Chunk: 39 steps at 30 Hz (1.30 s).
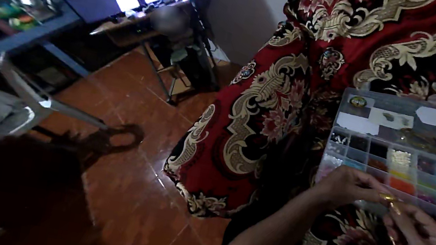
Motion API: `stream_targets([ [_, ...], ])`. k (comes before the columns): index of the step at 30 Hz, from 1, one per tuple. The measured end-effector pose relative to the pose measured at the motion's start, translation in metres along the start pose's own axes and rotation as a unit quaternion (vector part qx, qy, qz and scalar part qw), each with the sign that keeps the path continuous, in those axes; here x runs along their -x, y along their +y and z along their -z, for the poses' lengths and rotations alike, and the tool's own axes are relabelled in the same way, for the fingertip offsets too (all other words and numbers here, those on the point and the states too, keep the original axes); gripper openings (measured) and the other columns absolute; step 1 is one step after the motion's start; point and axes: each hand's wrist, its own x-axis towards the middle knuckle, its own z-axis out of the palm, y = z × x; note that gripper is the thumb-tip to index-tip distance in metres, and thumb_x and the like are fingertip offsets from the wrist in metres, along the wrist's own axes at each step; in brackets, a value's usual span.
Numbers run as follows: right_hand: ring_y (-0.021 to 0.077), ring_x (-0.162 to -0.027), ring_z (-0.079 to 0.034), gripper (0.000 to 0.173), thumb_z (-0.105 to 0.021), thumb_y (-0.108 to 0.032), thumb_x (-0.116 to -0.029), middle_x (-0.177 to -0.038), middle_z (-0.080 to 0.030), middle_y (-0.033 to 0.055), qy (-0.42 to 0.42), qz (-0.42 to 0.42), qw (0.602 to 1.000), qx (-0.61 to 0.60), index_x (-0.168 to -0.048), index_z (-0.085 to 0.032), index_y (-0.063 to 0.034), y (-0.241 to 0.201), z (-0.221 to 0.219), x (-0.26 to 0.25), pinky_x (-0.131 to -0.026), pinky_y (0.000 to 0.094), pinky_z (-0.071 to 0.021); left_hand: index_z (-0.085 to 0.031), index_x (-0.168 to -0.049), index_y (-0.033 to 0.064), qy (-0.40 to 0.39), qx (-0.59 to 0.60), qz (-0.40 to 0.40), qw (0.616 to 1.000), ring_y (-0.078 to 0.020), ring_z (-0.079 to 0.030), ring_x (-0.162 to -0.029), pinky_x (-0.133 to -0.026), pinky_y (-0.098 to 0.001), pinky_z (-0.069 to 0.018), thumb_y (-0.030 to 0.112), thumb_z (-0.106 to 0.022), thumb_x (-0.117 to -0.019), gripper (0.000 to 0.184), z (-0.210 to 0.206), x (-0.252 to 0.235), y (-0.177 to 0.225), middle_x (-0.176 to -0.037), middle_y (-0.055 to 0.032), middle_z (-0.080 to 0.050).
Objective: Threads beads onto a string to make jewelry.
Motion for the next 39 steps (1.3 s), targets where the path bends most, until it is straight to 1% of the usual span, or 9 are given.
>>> stream_targets([
  [4, -0.0042, -0.051, -0.054, 0.018, -0.054, -0.007, -0.0967, -0.070, -0.066, -0.0144, 0.001, 0.003, 1.000, -0.012, -0.095, -0.069, -0.0163, 0.002, 0.002, -0.001, -0.048, 0.0113, -0.0472, -0.070, -0.102, -0.0078, 0.017, -0.032, -0.026, 0.999, -0.0047, -0.064, -0.086, -0.083, -0.0247, -0.0542, -0.004, -0.063, -0.0949, 0.011, -0.003, -0.001, -0.001, -0.095, -0.0063, -0.071],
  [10, -0.0037, -0.051, -0.055, 0.024, -0.048, -0.011, -0.1014, -0.087, -0.073, -0.0109, 0.001, -0.015, 1.000, -0.026, -0.115, -0.067, -0.0096, -0.001, 0.002, 0.000, -0.044, 0.0122, -0.0461, -0.070, -0.100, -0.0116, 0.036, -0.068, -0.087, 0.993, -0.0118, -0.066, -0.101, -0.091, -0.0283, -0.0546, -0.007, -0.063, -0.0936, 0.011, -0.003, -0.002, -0.003, -0.108, -0.0159, -0.070],
  [16, -0.0043, -0.050, -0.055, 0.016, -0.056, -0.010, -0.0986, -0.079, -0.073, -0.0104, -0.018, -0.005, 1.000, 0.003, -0.095, -0.071, -0.0141, 0.001, 0.003, -0.001, -0.045, 0.0111, -0.0453, -0.070, -0.099, -0.0113, 0.020, -0.104, -0.091, 0.990, -0.0148, -0.066, -0.103, -0.090, -0.0289, -0.0551, -0.006, -0.064, -0.0936, 0.010, -0.003, -0.002, -0.002, -0.110, -0.0178, -0.069],
  [22, -0.0045, -0.052, -0.054, 0.014, -0.057, -0.011, -0.0976, -0.074, -0.069, -0.0120, -0.021, 0.008, 0.999, 0.024, -0.096, -0.071, -0.0125, 0.003, 0.005, -0.002, -0.047, 0.0104, -0.0454, -0.071, -0.102, -0.0098, 0.028, -0.162, -0.091, 0.982, -0.0137, -0.067, -0.096, -0.088, -0.0289, -0.0552, -0.002, -0.065, -0.0949, 0.012, 0.000, -0.002, -0.001, -0.104, -0.0163, -0.070],
  [24, -0.0052, -0.052, -0.054, 0.014, -0.057, -0.011, -0.0972, -0.073, -0.068, -0.0132, -0.025, 0.010, 0.999, 0.031, -0.096, -0.071, -0.0131, 0.001, 0.005, -0.002, -0.047, 0.0103, -0.0453, -0.072, -0.103, -0.0078, 0.058, -0.234, -0.094, 0.966, -0.0162, -0.068, -0.095, -0.087, -0.0310, -0.0559, 0.001, -0.065, -0.0955, 0.013, 0.004, -0.001, 0.001, -0.103, -0.0161, -0.071],
  [27, -0.0051, -0.054, -0.056, 0.012, -0.058, -0.012, -0.0965, -0.072, -0.067, -0.0141, -0.026, 0.018, 0.998, 0.057, -0.096, -0.071, -0.0122, 0.001, 0.005, -0.001, -0.049, 0.0110, -0.0475, -0.076, -0.100, -0.0021, 0.105, -0.406, -0.092, 0.903, -0.0271, -0.069, -0.100, -0.094, -0.0419, -0.0534, 0.008, -0.068, -0.0952, 0.014, 0.012, 0.003, 0.004, -0.101, -0.0169, -0.073],
  [30, -0.0049, -0.058, -0.059, 0.012, -0.059, -0.014, -0.0954, -0.073, -0.067, -0.0123, -0.026, 0.022, 0.995, 0.098, -0.096, -0.070, -0.0079, 0.000, 0.003, 0.000, -0.052, 0.0114, -0.0501, -0.079, -0.103, 0.0046, 0.090, -0.526, -0.009, 0.846, -0.0353, -0.064, -0.111, -0.100, -0.0536, -0.0459, 0.015, -0.070, -0.0949, 0.016, 0.016, 0.004, 0.009, -0.106, -0.0180, -0.072],
  [32, -0.0059, -0.061, -0.061, 0.014, -0.060, -0.014, -0.0954, -0.075, -0.069, -0.0109, -0.025, 0.026, 0.992, 0.118, -0.096, -0.070, -0.0063, -0.001, 0.002, 0.001, -0.053, 0.0108, -0.0500, -0.078, -0.108, 0.0075, 0.060, -0.561, 0.049, 0.824, -0.0372, -0.059, -0.118, -0.103, -0.0556, -0.0424, 0.020, -0.071, -0.0953, 0.019, 0.015, 0.002, 0.011, -0.114, -0.0189, -0.069],
  [39, -0.0060, -0.075, -0.066, 0.015, -0.062, -0.015, -0.0955, -0.087, -0.074, -0.0073, -0.041, 0.065, 0.988, 0.136, -0.096, -0.073, -0.0042, -0.001, 0.002, 0.001, -0.066, 0.0112, -0.0541, -0.076, -0.113, 0.0070, 0.011, -0.617, 0.104, 0.780, -0.0377, -0.057, -0.123, -0.105, -0.0559, -0.0414, 0.020, -0.070, -0.0958, 0.022, 0.004, -0.003, 0.006, -0.120, -0.0204, -0.067],
])
